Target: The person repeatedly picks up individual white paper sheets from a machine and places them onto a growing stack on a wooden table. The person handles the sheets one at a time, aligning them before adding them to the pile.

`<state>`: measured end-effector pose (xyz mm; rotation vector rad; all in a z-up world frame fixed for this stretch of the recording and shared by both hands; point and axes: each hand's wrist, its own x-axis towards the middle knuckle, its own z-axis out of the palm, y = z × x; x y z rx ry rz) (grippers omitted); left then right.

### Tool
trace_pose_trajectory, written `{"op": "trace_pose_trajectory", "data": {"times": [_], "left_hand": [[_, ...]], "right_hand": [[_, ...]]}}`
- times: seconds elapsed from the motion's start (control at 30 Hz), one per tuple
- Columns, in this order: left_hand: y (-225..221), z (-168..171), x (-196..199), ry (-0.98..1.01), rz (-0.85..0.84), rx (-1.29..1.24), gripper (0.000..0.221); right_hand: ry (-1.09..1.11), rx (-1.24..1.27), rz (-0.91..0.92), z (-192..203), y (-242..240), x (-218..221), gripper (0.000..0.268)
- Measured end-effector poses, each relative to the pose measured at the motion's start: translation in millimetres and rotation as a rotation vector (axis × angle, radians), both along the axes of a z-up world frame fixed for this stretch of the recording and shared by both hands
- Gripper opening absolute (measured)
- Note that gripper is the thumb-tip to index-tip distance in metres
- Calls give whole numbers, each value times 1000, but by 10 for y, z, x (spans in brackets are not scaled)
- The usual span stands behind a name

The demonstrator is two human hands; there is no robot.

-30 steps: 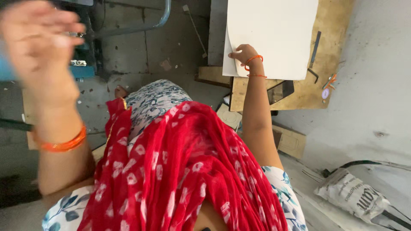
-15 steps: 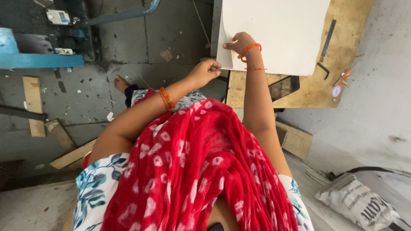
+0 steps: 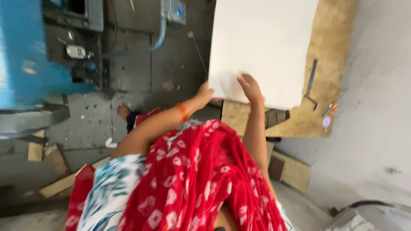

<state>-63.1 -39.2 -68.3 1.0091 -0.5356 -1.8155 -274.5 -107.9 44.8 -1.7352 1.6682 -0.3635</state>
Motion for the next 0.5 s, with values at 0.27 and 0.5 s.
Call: {"op": "trace_pose_trajectory", "data": {"times": [0.27, 0.5], "left_hand": [[334, 1494, 1775, -452, -179, -149, 41], [44, 3719, 2885, -785, -299, -467, 52]], "right_hand": [[-34, 44, -595, 42, 1424, -770, 62], [-650, -32, -532, 552, 1610, 619, 55]]}}
